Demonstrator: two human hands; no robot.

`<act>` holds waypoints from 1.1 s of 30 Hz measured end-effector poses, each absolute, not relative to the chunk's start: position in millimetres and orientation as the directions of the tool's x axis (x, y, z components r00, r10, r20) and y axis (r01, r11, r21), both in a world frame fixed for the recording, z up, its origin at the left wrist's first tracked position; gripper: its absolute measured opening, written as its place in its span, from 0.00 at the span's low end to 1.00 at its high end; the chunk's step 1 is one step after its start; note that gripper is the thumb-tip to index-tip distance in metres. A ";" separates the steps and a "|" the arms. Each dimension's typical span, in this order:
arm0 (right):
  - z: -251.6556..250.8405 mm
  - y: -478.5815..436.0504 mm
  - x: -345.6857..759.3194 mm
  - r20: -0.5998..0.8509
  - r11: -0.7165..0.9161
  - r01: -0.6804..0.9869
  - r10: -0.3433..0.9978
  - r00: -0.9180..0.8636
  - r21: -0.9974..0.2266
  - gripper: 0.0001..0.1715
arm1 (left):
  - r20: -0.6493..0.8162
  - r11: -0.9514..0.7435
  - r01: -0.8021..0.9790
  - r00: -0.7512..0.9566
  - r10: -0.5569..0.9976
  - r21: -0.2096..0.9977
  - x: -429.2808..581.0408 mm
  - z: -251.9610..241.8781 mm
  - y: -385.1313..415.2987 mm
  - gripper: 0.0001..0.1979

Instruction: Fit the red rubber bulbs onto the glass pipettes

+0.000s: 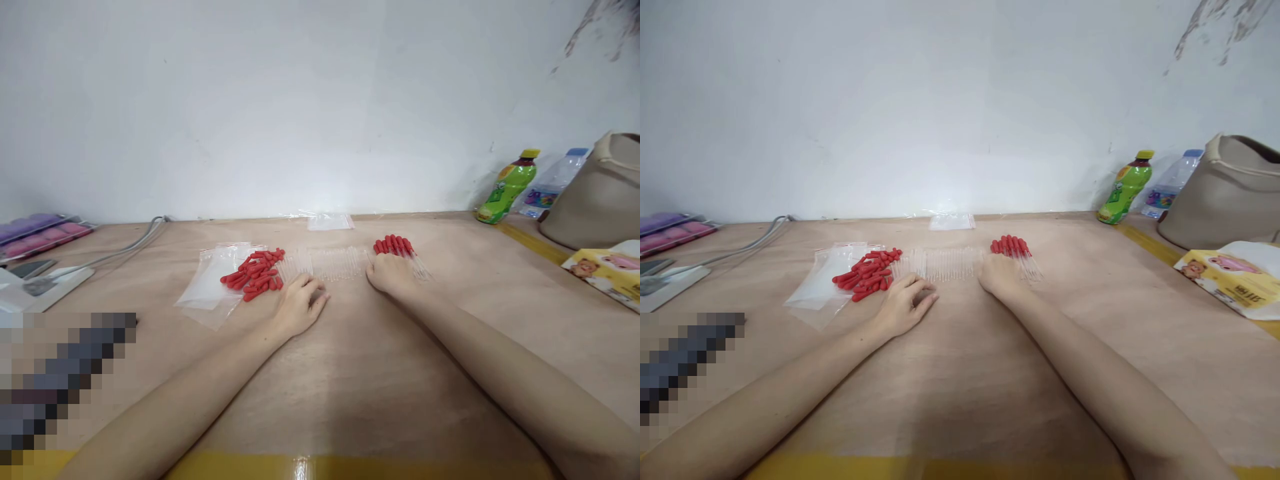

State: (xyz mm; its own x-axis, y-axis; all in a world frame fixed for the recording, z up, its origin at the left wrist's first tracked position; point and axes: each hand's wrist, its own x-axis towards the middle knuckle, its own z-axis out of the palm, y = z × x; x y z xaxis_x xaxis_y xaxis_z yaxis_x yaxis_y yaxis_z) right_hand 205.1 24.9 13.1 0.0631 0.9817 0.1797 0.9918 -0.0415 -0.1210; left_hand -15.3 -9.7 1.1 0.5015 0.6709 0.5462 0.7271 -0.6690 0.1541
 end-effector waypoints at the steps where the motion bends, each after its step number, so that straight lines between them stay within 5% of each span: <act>1: 12.8 22.5 204.3 0.215 -0.040 0.993 0.974 0.063 -0.110 0.18 | 0.560 -0.634 0.770 0.494 0.665 0.074 -18.4 3.1 -9.2 0.10; 6: 7.5 5.3 199.7 0.504 0.006 0.999 0.864 0.015 -0.041 0.18 | 0.553 -0.363 0.881 0.473 0.686 -0.303 -42.7 17.6 -6.2 0.11; 11: -5.1 -11.7 199.6 0.662 0.167 0.984 0.744 -0.090 -0.054 0.15 | 0.539 -0.248 0.889 0.435 0.721 -0.386 -56.6 20.1 -4.6 0.10; 21: -9.5 -22.8 209.1 0.692 0.518 0.835 0.672 -0.264 -0.185 0.09 | 0.618 -0.298 0.933 0.358 0.700 -0.202 -57.4 17.7 -0.5 0.08; 26: -17.4 -18.7 209.4 0.672 0.631 0.748 0.647 -0.361 -0.206 0.14 | 0.549 -0.470 0.855 0.507 0.665 -0.220 -34.1 20.7 -19.6 0.11; 30: -11.3 -23.6 208.4 0.645 0.622 0.744 0.677 -0.354 -0.245 0.10 | 0.460 -0.688 0.699 0.554 0.693 0.196 -14.1 9.4 -28.6 0.08; 33: -7.8 -26.3 208.4 0.632 0.618 0.738 0.692 -0.349 -0.270 0.10 | 0.429 -0.704 0.622 0.563 0.706 0.343 -7.9 3.1 -26.6 0.07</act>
